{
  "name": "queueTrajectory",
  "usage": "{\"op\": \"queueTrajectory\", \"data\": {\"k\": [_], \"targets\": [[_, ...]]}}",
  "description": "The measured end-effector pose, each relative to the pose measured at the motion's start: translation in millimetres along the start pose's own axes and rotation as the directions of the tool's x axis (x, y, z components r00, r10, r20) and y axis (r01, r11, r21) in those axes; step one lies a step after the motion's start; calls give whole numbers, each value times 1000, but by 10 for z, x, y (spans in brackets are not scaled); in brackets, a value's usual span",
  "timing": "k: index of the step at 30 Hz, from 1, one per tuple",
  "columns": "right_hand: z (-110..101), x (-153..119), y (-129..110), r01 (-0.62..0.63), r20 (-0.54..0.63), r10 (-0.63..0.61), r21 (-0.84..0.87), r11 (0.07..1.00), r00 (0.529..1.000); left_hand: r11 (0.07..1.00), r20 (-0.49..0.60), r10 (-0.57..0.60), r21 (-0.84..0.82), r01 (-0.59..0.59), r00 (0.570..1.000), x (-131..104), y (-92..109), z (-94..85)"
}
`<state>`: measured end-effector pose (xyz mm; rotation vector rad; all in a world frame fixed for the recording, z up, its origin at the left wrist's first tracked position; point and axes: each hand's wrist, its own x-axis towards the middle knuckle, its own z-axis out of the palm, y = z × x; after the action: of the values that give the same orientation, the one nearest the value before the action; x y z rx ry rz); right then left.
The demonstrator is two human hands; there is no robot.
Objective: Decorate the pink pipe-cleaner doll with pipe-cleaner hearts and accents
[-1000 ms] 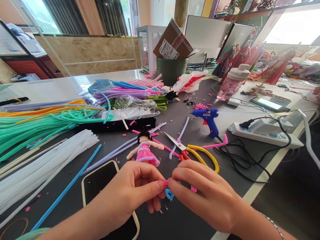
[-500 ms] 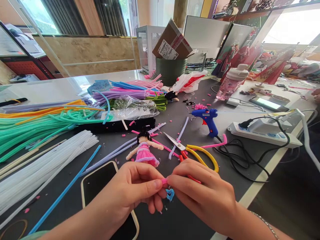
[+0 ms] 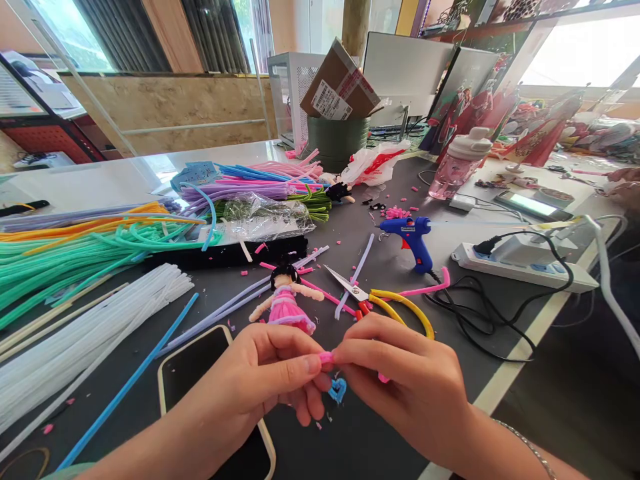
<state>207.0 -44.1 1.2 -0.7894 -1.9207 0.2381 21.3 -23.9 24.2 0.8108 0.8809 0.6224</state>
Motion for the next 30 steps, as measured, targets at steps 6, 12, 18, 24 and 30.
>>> {"op": "queueTrajectory", "data": {"k": [6, 12, 18, 24, 30], "targets": [[-9, 10, -11, -13, -1, 13, 6, 1000, 1000, 1000, 48, 22, 2, -22, 999, 30, -52, -100], [24, -8, -19, -62, -17, 64, 83, 995, 998, 999, 32, -46, -12, 46, 998, 2, -4, 16], [64, -8, -25, -47, -65, 53, 92, 995, 996, 996, -38, -46, -79, 43, 998, -20, -34, 134], [104, -9, -35, -52, -102, 60, 77, 996, 993, 992, -33, -48, -119, 44, 998, 17, -97, 94], [66, 9, -10, -86, -119, 93, 63, 994, 988, 982, -77, -46, -186, 31, 996, 44, -62, 100]]}}
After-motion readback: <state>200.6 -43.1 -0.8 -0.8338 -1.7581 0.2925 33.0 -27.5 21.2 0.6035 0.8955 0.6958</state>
